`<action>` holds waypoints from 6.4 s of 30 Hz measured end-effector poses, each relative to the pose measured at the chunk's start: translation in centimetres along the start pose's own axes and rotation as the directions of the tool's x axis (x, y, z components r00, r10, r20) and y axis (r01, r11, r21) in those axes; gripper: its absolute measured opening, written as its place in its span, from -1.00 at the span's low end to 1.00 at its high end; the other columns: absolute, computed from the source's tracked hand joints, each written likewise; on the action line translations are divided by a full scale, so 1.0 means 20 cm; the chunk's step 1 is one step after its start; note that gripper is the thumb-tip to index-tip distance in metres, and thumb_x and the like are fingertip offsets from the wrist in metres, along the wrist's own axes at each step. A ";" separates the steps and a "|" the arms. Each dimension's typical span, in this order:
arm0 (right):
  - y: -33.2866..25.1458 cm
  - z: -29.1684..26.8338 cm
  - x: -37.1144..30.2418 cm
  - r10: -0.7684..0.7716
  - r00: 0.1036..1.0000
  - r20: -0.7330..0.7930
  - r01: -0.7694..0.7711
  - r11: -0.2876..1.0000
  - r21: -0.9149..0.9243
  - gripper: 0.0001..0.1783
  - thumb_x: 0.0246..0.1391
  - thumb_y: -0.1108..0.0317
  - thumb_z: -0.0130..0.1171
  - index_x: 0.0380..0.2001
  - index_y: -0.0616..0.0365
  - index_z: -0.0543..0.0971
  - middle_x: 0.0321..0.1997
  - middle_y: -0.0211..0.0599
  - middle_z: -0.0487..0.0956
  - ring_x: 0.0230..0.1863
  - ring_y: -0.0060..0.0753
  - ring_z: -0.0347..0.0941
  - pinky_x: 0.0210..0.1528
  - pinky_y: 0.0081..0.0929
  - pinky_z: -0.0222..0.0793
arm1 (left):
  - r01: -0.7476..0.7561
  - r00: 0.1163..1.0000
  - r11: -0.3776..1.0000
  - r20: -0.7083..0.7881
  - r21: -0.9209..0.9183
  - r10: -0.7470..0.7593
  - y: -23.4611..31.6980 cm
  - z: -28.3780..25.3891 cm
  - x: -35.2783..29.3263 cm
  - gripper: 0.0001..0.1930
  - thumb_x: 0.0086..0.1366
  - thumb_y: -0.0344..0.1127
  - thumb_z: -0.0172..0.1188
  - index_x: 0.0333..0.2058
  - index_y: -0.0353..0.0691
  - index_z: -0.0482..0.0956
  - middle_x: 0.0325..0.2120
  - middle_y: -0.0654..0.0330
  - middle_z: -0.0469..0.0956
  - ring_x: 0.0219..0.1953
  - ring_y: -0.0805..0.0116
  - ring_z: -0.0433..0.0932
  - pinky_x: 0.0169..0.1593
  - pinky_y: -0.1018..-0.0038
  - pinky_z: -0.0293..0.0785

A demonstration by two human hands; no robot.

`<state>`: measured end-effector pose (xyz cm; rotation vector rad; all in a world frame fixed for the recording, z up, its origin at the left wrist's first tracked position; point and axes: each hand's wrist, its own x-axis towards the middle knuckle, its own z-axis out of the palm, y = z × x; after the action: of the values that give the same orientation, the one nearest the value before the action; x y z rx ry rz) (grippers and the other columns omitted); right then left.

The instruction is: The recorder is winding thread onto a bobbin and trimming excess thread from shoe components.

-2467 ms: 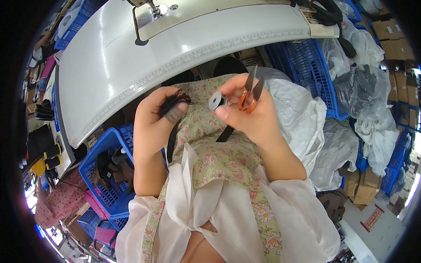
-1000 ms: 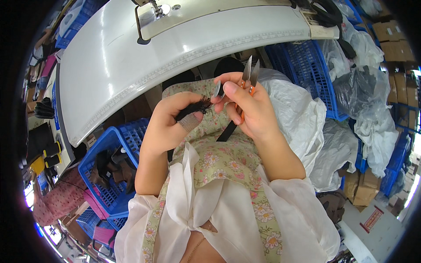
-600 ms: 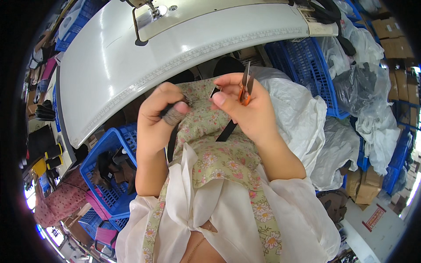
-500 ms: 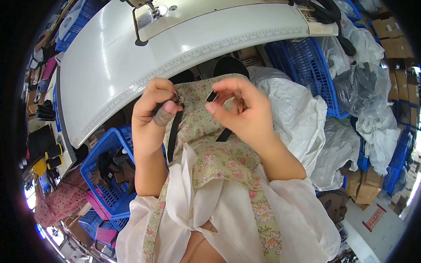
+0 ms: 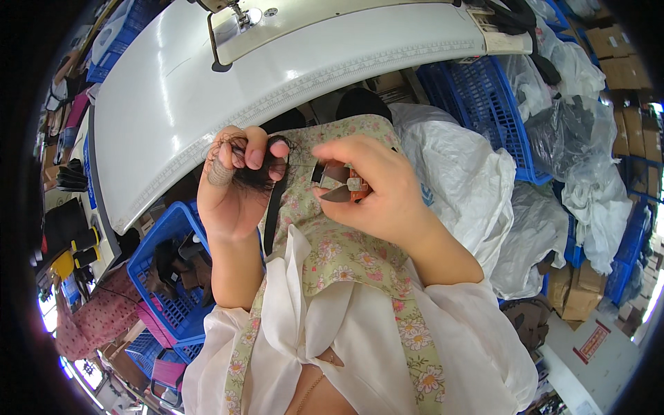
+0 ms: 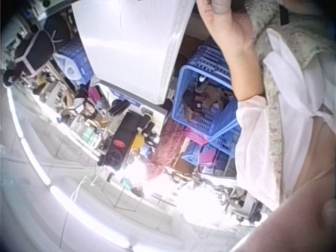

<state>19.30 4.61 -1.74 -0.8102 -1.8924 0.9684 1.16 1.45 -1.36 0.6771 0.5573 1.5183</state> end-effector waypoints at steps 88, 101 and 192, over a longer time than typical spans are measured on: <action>-0.04 -0.04 -0.01 0.396 0.892 0.220 -0.431 0.891 0.144 -0.48 -0.29 0.48 0.33 -0.18 0.13 0.38 -0.39 -0.41 0.53 -0.37 -0.65 0.44 -0.33 -0.70 0.33 | 0.087 0.996 0.364 -0.093 0.927 -0.002 0.01 0.03 0.00 -0.85 0.00 -0.57 0.12 -0.38 -0.35 0.45 -0.48 0.08 0.50 -0.43 0.26 0.47 -0.29 0.46 0.39; 0.04 -0.06 -0.02 0.420 0.873 0.246 -0.480 0.658 0.581 -0.55 -0.18 0.62 0.18 -0.13 0.17 0.41 -0.33 -0.43 0.50 -0.49 -0.76 0.36 -0.55 -0.83 0.13 | 0.294 0.955 0.780 -0.139 0.552 -0.262 0.02 -0.09 -0.03 -0.89 0.19 -0.36 0.10 -0.35 -0.26 0.41 -0.50 0.23 0.49 -0.51 0.60 0.33 -0.46 0.70 0.23; 0.07 -0.02 0.03 0.618 0.734 0.284 -0.611 0.416 0.674 -0.80 0.00 0.40 0.10 -0.29 0.27 0.46 -0.55 -0.27 0.50 -0.69 -0.60 0.36 -0.67 -0.76 0.21 | -0.263 0.963 0.151 0.251 0.953 0.093 -0.05 -0.03 -0.02 -0.84 -0.10 -0.51 0.31 -0.52 -0.27 0.48 -0.65 0.17 0.39 -0.59 0.24 0.37 -0.49 0.45 0.29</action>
<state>19.70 5.96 -2.54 -0.9915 -0.9385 2.0204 1.52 1.18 -2.55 1.9443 1.4673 1.1057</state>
